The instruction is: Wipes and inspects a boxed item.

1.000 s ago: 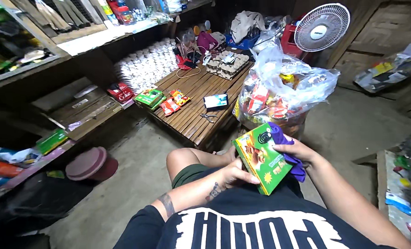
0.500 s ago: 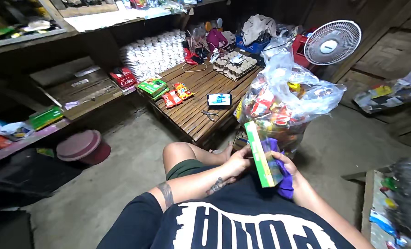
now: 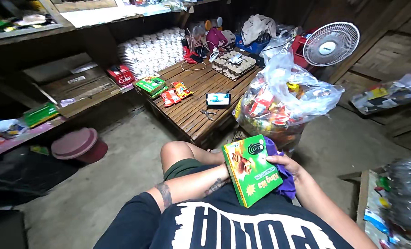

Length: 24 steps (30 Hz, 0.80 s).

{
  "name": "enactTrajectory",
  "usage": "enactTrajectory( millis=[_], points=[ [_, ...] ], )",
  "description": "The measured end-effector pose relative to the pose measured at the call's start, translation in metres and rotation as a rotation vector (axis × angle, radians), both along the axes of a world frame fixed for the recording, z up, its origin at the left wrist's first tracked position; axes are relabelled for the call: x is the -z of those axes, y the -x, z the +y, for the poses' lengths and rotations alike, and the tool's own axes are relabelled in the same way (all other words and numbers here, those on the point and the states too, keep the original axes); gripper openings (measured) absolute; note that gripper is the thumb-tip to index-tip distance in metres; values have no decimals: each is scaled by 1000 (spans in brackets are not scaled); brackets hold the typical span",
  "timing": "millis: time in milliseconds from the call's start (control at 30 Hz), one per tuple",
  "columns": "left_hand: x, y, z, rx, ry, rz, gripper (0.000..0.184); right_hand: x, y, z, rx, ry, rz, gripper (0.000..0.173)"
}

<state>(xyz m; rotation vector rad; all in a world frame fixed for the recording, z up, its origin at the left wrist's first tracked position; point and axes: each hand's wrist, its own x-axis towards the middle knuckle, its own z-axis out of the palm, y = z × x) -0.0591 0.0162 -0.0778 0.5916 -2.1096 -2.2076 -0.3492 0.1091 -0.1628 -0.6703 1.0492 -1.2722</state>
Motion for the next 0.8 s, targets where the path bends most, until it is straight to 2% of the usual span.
enactTrajectory(
  millis=[67,167,267,467,567,600,633,667,767,800],
  points=[
    [-2,-3,1,-11,25,11,34,-4,2,-3,-38,12,37,24],
    [44,-4,-15,38,-92,134,26,-6,7,-6,-149,73,69,28],
    [60,0,-12,-94,-243,-38,29,-14,5,-9,-189,82,109,31],
    [62,-4,-23,57,-216,40,22,-17,10,-19,-336,175,104,35],
    [41,-3,-18,-1,-358,39,28,-17,16,-23,-434,235,99,35],
    [24,1,-11,-88,-376,-32,28,-18,16,-24,-444,240,92,35],
    [1,9,-1,-225,-371,-149,28,-18,16,-26,-450,240,92,35],
    [-8,12,3,-271,-328,-202,28,-18,15,-27,-448,235,98,36],
    [36,-9,-9,-65,-80,56,25,-18,15,-30,-462,232,119,35],
    [40,-12,-14,11,5,116,25,-18,16,-30,-473,237,123,35]
  ],
)
